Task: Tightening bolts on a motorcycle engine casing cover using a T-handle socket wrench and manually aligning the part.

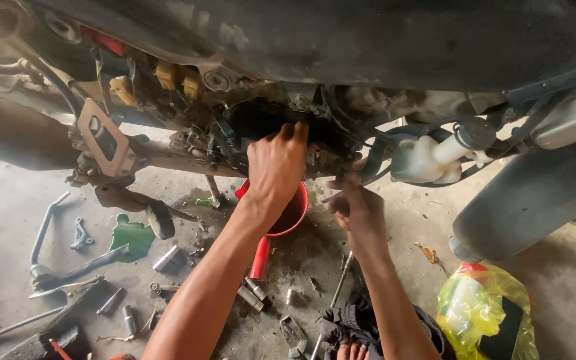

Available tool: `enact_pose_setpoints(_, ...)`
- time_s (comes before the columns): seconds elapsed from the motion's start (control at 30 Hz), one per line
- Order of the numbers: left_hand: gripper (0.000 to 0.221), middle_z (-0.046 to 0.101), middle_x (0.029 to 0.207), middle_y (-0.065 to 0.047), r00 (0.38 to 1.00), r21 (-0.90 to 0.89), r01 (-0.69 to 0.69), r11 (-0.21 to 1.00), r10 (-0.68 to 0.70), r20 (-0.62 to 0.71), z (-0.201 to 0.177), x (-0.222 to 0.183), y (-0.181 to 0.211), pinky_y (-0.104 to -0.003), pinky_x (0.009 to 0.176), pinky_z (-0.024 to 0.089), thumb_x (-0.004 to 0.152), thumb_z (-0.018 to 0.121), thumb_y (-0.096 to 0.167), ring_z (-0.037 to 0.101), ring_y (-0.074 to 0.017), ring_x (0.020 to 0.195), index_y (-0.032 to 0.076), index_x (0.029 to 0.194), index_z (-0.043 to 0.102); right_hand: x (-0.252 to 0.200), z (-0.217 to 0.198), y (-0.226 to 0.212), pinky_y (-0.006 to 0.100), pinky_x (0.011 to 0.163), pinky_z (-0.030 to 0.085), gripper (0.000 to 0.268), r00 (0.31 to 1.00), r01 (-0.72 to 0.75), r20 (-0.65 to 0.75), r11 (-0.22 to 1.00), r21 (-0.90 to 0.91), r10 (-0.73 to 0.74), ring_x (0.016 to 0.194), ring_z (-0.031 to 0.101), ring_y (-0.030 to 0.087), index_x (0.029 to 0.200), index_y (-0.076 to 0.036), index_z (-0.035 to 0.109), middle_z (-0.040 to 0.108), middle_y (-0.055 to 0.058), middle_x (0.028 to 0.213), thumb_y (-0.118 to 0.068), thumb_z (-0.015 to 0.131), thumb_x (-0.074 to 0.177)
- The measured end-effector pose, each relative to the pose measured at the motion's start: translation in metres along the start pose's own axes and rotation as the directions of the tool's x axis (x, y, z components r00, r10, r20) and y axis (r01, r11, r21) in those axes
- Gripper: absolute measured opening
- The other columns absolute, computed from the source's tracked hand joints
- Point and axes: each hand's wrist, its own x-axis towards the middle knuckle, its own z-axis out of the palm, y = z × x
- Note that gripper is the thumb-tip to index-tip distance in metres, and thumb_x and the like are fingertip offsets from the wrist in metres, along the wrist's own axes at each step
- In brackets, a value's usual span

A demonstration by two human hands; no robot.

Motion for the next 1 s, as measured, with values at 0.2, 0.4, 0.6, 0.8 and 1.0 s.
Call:
enact_pose_setpoints(0.2, 0.025, 0.073, 0.079, -0.010, 0.995, 0.025, 0.067, 0.997, -0.065, -0.069, 0.005, 0.001, 0.004, -0.051, 0.055, 0.059, 0.088, 0.059, 0.002, 0.074, -0.0374, 0.060, 0.005, 0.109, 0.073, 0.016, 0.007, 0.017, 0.018, 0.037, 0.028, 0.037, 0.941, -0.253, 0.332, 0.802, 0.542, 0.072, 0.039, 0.036, 0.004, 0.102, -0.008, 0.070, 0.048, -0.006, 0.053, -0.028, 0.041, 0.112)
enact_pose_setpoints(0.4, 0.013, 0.069, 0.071, -0.005, 0.989, 0.052, 0.058, 0.997, -0.050, -0.140, 0.017, -0.004, 0.001, -0.048, 0.053, 0.058, 0.087, 0.063, 0.010, 0.073, -0.0345, 0.055, 0.009, 0.100, 0.064, -0.013, 0.019, 0.053, 0.019, 0.029, 0.023, 0.030, 0.927, -0.326, 0.342, 0.788, 0.522, 0.156, 0.035, 0.038, 0.005, 0.083, -0.007, 0.071, 0.050, 0.003, 0.050, -0.033, 0.065, 0.097)
enact_pose_setpoints(0.6, 0.027, 0.068, 0.077, -0.009, 0.971, 0.063, -0.053, 0.997, 0.066, -0.232, 0.019, -0.006, -0.001, -0.048, 0.045, 0.056, 0.087, 0.073, 0.020, 0.071, -0.0332, 0.056, 0.005, 0.109, 0.070, 0.015, 0.044, 0.097, 0.016, 0.049, 0.044, 0.024, 0.946, -0.219, 0.322, 0.641, 0.735, -0.047, 0.071, 0.058, 0.012, 0.118, -0.006, 0.061, 0.066, 0.009, 0.094, -0.012, 0.051, 0.097)
enact_pose_setpoints(0.8, 0.033, 0.064, 0.076, -0.008, 0.946, 0.152, -0.109, 0.982, 0.150, -0.286, -0.013, 0.001, 0.008, -0.047, 0.046, 0.056, 0.086, 0.073, 0.018, 0.070, -0.0313, 0.057, 0.006, 0.117, 0.071, 0.062, 0.063, 0.097, 0.016, 0.042, 0.028, 0.026, 0.946, -0.318, 0.304, 0.504, 0.803, 0.113, 0.057, 0.035, 0.003, 0.126, -0.005, 0.058, 0.031, -0.010, 0.069, -0.021, 0.046, 0.110)
enact_pose_setpoints(1.0, 0.020, 0.063, 0.070, -0.002, 0.949, 0.124, -0.108, 0.986, 0.139, -0.284, -0.003, 0.000, -0.002, -0.040, 0.045, 0.055, 0.089, 0.068, 0.014, 0.069, -0.0266, 0.054, 0.016, 0.108, 0.074, 0.064, 0.084, 0.083, 0.017, 0.037, 0.025, 0.021, 0.974, -0.063, -0.079, 0.586, 0.808, 0.214, 0.047, 0.037, 0.007, 0.081, -0.014, 0.060, 0.033, -0.006, 0.057, -0.015, 0.078, 0.091)
